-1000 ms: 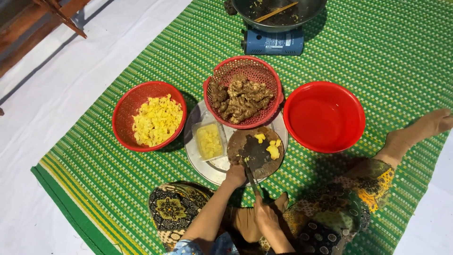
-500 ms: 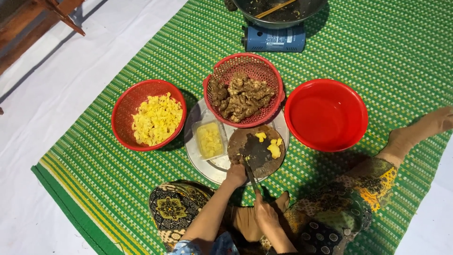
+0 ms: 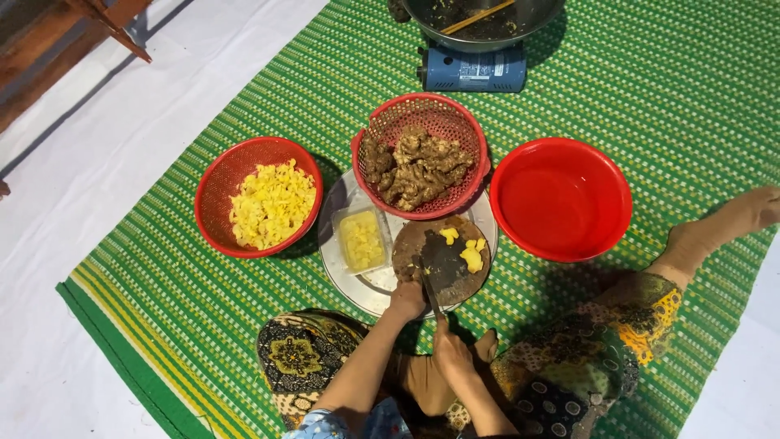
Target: Slicing ginger into thin pieces on a wooden cutting board using a knife while sitting on the floor.
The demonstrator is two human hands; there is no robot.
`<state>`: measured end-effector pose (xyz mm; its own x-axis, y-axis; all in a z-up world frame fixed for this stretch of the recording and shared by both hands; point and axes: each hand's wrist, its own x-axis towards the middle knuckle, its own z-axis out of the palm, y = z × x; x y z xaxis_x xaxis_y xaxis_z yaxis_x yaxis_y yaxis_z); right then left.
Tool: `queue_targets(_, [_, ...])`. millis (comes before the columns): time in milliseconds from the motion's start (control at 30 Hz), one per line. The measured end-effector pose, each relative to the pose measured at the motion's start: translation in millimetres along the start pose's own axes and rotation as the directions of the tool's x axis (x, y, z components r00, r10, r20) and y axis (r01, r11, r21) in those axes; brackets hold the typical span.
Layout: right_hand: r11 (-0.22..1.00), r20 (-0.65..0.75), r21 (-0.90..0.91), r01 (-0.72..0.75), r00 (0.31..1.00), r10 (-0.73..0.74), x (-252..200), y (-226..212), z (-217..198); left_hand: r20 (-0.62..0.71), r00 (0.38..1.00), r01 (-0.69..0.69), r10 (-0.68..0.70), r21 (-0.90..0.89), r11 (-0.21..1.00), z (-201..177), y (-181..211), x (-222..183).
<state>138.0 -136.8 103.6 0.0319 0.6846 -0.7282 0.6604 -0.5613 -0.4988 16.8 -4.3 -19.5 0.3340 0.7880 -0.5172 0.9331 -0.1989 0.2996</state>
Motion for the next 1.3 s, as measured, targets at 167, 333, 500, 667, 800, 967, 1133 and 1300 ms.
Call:
queue_targets(167, [0.964, -0.07, -0.247, 0.094, 0.991, -0.114, -16, 13, 16, -0.067, 0.997, -0.029, 0.029, -0.004, 1.0, 17, -12, 10])
queue_targets(333, [0.967, -0.086, -0.238, 0.092, 0.99, -0.115, -11, 19, 22, -0.069, 0.997, -0.021, 0.02, -0.008, 1.0, 19, -11, 11])
queue_targets(500, [0.969, -0.044, -0.234, 0.075, 0.995, -0.087, 1, 19, 22, -0.031, 0.999, -0.011, 0.012, 0.015, 1.0, 15, -9, 9])
queue_targets(667, [0.993, -0.024, -0.105, 0.052, 0.998, -0.055, 3, 5, 10, -0.072, 0.997, -0.036, 0.033, -0.036, 0.999, 10, -8, 4])
queue_targets(800, [0.949, -0.127, -0.234, 0.209, 0.962, -0.243, 3, -9, 4, -0.044, 0.999, -0.003, -0.001, -0.08, 0.997, -4, -1, -4])
queue_targets(967, [0.964, -0.09, -0.222, 0.145, 0.982, -0.168, 6, 0, 12, -0.04, 0.999, -0.025, 0.024, -0.025, 0.999, -1, -5, -1])
queue_targets(1133, [0.971, -0.084, -0.201, 0.129, 0.985, -0.149, 8, -5, 8, 0.0, 1.0, 0.0, 0.0, -0.027, 1.0, -9, 0, -3])
queue_targets(1300, [0.959, -0.086, -0.259, 0.112, 0.987, -0.138, 25, -8, 10, -0.052, 0.998, -0.031, 0.028, -0.053, 0.998, -9, -1, -5])
